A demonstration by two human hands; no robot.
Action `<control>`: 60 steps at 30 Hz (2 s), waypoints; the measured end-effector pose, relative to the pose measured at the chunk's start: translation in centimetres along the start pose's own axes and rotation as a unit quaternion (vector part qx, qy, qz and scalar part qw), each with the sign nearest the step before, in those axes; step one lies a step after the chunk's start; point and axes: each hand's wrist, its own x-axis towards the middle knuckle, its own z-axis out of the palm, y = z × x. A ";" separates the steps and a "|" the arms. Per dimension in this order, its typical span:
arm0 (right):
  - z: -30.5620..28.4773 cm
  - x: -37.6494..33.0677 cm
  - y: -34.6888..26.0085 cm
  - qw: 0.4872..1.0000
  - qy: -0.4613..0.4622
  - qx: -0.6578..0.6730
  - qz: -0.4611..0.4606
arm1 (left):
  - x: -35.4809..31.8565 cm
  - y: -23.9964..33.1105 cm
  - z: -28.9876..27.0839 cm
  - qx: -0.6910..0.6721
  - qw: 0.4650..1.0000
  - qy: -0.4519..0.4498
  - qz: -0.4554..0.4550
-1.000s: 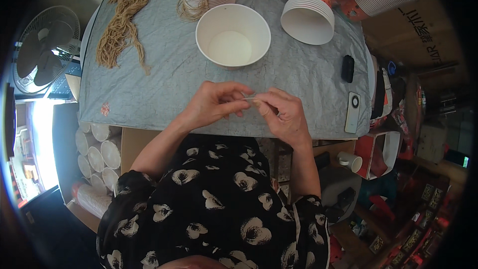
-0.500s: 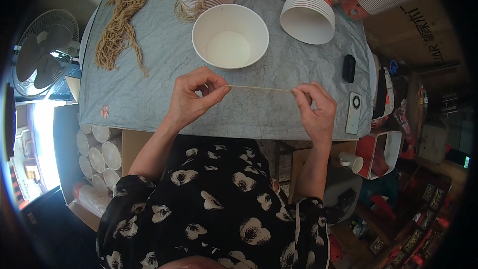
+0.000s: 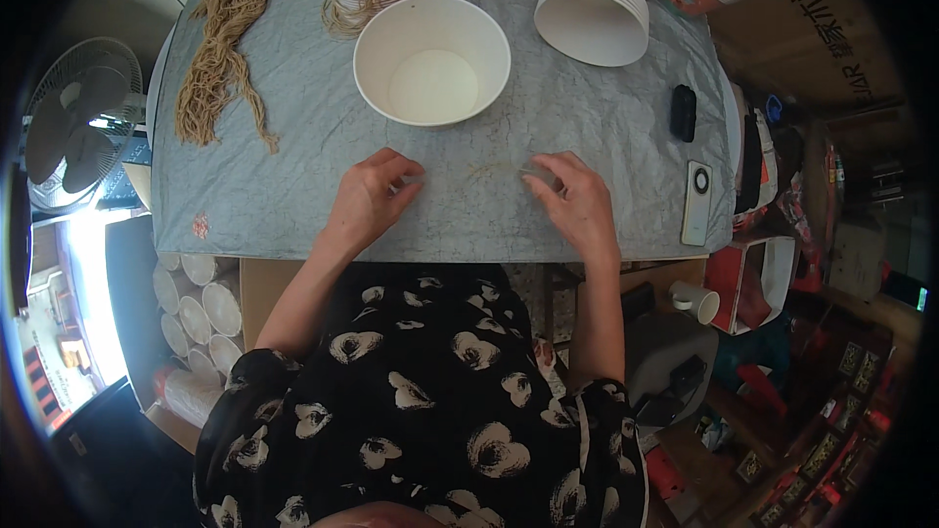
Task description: Attaching twine handles to decorative paper cups by threading and knotting them.
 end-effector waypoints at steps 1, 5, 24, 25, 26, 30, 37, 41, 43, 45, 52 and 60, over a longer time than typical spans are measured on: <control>0.5 -0.2 0.4 0.996 0.040 -0.083 -0.016 | -0.2 -0.8 0.4 0.045 0.999 0.008 0.006; 1.5 -0.5 0.2 0.979 0.147 -0.134 -0.040 | -0.6 -0.6 1.4 -0.021 0.999 -0.011 -0.027; 6.3 -0.1 -1.8 0.987 -0.079 0.143 -0.006 | 0.6 1.9 3.0 -0.100 0.994 -0.024 0.025; 6.4 -0.2 -1.4 0.987 -0.078 0.143 -0.006 | 0.6 2.1 2.6 -0.129 0.991 -0.045 -0.003; 6.5 -0.3 -1.1 0.984 -0.081 0.159 0.009 | 0.6 2.2 2.3 -0.159 0.985 -0.065 -0.033; 6.3 -0.3 -2.1 0.967 -0.046 0.251 -0.002 | -0.1 1.7 2.4 -0.277 0.958 -0.039 -0.055; 6.0 -0.5 -2.8 0.976 -0.033 0.209 -0.046 | 0.0 1.8 2.7 -0.314 0.933 -0.109 -0.135; 6.0 -0.5 -3.3 0.982 -0.019 0.176 -0.070 | 0.1 1.7 3.4 -0.353 0.921 -0.088 -0.139; 6.1 -0.6 -3.3 0.981 -0.017 0.177 -0.073 | 0.0 1.8 3.6 -0.347 0.924 -0.081 -0.139; 6.2 -0.7 -3.2 0.983 -0.018 0.175 -0.058 | -0.1 1.6 3.8 -0.339 0.928 -0.074 -0.137; 6.3 -0.7 -2.8 0.979 -0.019 0.195 -0.062 | -0.3 1.6 3.9 -0.440 0.882 -0.080 -0.150; 6.3 -0.6 -2.9 0.917 0.007 0.397 0.046 | 0.2 3.0 3.2 -0.450 0.882 -0.059 -0.131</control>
